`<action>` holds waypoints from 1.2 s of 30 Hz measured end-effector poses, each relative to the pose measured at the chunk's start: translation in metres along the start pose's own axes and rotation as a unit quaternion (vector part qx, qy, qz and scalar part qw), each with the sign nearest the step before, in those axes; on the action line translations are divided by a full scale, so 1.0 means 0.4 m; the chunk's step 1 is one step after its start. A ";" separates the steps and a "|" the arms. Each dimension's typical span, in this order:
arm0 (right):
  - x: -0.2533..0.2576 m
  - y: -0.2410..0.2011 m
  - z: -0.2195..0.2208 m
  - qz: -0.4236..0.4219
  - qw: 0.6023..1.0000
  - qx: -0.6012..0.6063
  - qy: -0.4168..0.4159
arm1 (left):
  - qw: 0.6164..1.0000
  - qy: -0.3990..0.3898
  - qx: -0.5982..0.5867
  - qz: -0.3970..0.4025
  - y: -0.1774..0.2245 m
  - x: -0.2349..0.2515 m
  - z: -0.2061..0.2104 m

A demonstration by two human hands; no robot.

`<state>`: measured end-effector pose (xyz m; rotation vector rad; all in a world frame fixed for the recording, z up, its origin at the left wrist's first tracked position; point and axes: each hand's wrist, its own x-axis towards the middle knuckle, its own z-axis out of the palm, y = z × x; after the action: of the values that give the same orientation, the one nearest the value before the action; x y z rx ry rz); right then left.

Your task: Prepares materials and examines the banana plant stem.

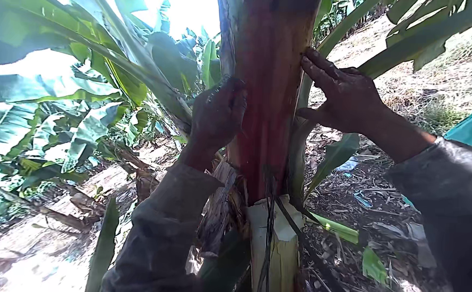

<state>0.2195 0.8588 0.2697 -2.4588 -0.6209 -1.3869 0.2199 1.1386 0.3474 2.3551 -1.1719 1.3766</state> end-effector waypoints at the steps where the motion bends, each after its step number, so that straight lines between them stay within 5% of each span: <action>1: 0.001 0.001 0.000 0.002 1.000 -0.002 -0.001 | 1.000 -0.009 0.000 -0.003 -0.001 -0.006 -0.004; 11: -0.003 0.022 0.016 0.039 0.997 -0.046 -0.053 | 0.996 0.019 -0.002 0.088 0.017 0.035 0.026; 18: 0.006 0.017 0.049 0.057 0.991 -0.090 -0.083 | 0.994 -0.051 0.024 0.098 0.019 0.043 0.008; 23: 0.007 0.030 0.060 0.062 0.987 -0.094 -0.112 | 0.999 -0.034 -0.003 0.030 0.024 0.077 -0.011; 31: -0.001 -0.002 0.061 0.071 0.986 -0.102 -0.113 | 0.994 0.034 -0.065 -0.080 -0.018 -0.031 -0.034; 36: -0.003 0.003 0.071 0.073 0.983 -0.123 -0.112 | 0.998 0.046 -0.037 0.033 0.025 -0.040 0.022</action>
<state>0.2410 0.8691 0.2541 -2.8176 -0.3198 -1.2032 0.2145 1.1358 0.3274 2.1965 -1.2617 1.4199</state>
